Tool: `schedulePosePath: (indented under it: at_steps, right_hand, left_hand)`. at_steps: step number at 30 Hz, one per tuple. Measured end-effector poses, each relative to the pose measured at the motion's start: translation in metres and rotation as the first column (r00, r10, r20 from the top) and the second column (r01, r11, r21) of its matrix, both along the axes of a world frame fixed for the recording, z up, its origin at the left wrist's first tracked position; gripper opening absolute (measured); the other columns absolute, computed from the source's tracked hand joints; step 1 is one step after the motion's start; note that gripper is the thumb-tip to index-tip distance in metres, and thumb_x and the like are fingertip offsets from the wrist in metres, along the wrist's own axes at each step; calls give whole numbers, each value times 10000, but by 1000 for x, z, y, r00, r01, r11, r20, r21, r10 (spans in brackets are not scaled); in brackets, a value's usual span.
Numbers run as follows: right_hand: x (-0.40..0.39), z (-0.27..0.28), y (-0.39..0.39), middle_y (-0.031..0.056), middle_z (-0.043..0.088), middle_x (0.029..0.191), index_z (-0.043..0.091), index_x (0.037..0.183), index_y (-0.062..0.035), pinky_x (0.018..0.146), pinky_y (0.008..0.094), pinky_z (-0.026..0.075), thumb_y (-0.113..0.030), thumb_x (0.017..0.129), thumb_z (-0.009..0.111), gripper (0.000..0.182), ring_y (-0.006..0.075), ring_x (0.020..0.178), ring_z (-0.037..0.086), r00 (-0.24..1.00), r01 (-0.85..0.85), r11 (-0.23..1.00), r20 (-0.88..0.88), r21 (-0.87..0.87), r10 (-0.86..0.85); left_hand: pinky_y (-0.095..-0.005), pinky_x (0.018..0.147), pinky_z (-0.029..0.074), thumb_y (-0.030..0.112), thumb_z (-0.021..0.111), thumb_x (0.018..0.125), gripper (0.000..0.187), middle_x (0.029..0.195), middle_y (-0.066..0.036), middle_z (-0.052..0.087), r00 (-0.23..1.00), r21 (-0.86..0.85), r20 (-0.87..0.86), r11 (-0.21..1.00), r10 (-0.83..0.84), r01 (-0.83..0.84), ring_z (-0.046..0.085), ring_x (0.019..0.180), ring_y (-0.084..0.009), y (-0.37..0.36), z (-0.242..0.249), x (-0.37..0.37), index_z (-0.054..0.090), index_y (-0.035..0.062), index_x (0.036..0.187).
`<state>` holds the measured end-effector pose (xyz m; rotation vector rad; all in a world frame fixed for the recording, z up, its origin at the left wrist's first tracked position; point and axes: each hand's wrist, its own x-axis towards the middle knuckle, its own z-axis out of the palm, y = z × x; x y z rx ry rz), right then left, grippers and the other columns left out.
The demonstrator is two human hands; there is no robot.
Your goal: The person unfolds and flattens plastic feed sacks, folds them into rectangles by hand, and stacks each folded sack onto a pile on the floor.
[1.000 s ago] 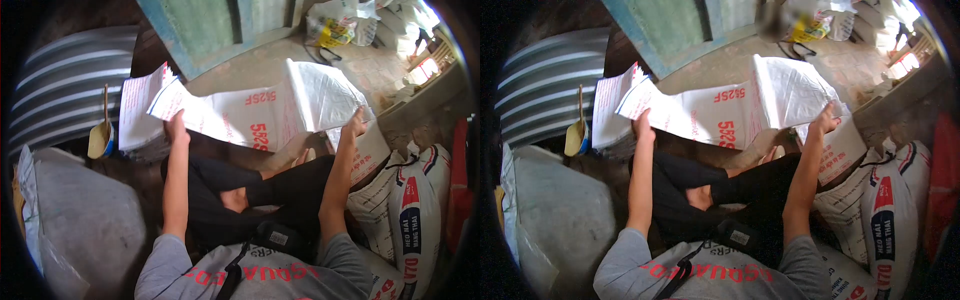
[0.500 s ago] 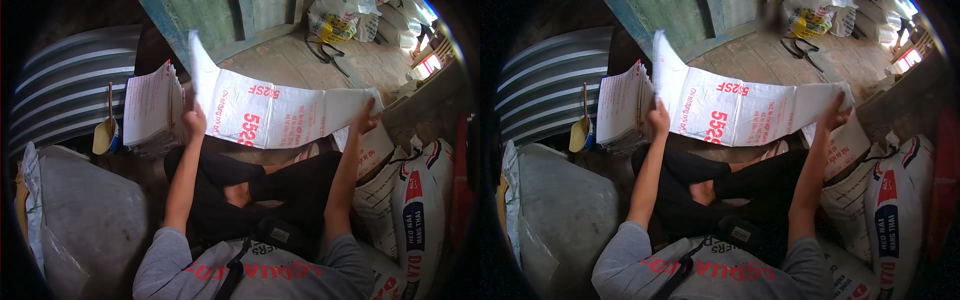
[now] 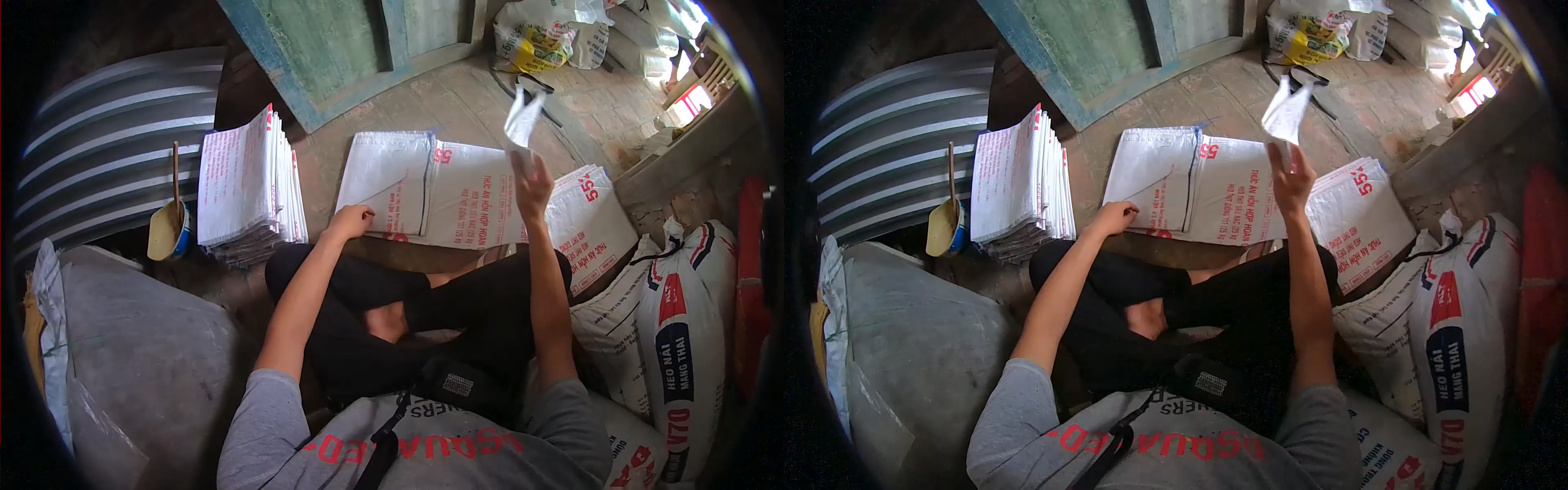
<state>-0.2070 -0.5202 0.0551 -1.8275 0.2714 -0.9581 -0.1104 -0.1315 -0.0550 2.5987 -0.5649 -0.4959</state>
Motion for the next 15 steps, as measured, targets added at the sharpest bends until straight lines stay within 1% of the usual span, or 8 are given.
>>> schedulePosePath:
  at_steps: [3, 6, 8, 10, 11, 12, 14, 15]
  right_hand:
    - [0, 0, 15, 79, 703, 872, 670, 1055, -16, 632, 274, 506, -188, 882, 712, 248, 118, 690, 622, 992, -116, 992, -48, -40, 114]
    - [-2, -8, 30, 73, 697, 911, 683, 1066, -39, 633, 264, 510, -123, 862, 708, 222, 129, 784, 637, 948, -270, 959, -195, -83, 250]
    - [-2, -20, 35, 91, 701, 977, 688, 1071, -49, 673, 285, 524, -150, 838, 726, 257, 176, 853, 654, 834, -474, 874, -372, -107, 407]
    - [-5, -24, 38, 112, 701, 1022, 679, 1112, -55, 733, 324, 536, -254, 786, 777, 395, 215, 868, 669, 551, -738, 675, -581, -4, 599]
    - [-4, -36, 34, 129, 698, 1049, 664, 1159, -66, 792, 348, 536, -361, 714, 822, 557, 229, 908, 673, 418, -801, 597, -674, 44, 609]
    - [-3, -40, 31, 130, 681, 1116, 659, 1172, -74, 850, 346, 526, -410, 706, 814, 595, 237, 926, 668, 272, -811, 569, -772, 136, 574]
    - [-1, -46, 16, 161, 674, 1112, 641, 1196, -77, 875, 363, 519, -393, 690, 817, 622, 285, 951, 665, 288, -725, 683, -864, 86, 413]
    - [-4, -56, -2, 171, 670, 1105, 635, 1202, -79, 886, 377, 514, -383, 670, 824, 641, 305, 967, 659, 475, -626, 762, -856, -164, 206]
  left_hand:
    - [-420, 873, 509, 292, 633, 825, 312, 1054, -172, 682, 994, 102, -19, 990, 104, -102, 649, 997, -341, 9, -7, 7, 696, 116, 1075]
    - [-456, 909, 496, 334, 675, 796, 394, 1209, -210, 611, 956, 248, 17, 925, 292, -287, 611, 1082, -364, 12, -4, 6, 675, 97, 1111]
    - [-476, 933, 485, 362, 707, 773, 467, 1303, -230, 546, 909, 299, 62, 861, 413, -411, 575, 1143, -381, 10, 7, 2, 657, 68, 1133]
    - [-488, 955, 473, 385, 739, 749, 545, 1379, -243, 477, 854, 308, 89, 801, 512, -513, 534, 1204, -396, 13, -5, 8, 638, 30, 1150]
    - [-481, 953, 476, 397, 753, 737, 570, 1356, -240, 499, 838, 305, 75, 787, 541, -536, 542, 1200, -389, 15, -11, 11, 636, 11, 1140]
    - [-473, 951, 480, 408, 766, 726, 595, 1334, -237, 522, 821, 304, 62, 773, 567, -557, 550, 1195, -382, 18, -16, 12, 635, -8, 1131]
    - [-457, 939, 491, 427, 788, 703, 619, 1266, -238, 572, 822, 332, -2, 776, 569, -536, 574, 1172, -367, 27, -23, 21, 643, -32, 1092]
    - [-448, 929, 498, 435, 795, 692, 617, 1220, -242, 600, 837, 361, -58, 793, 545, -491, 590, 1153, -360, 34, -26, 27, 653, -36, 1064]
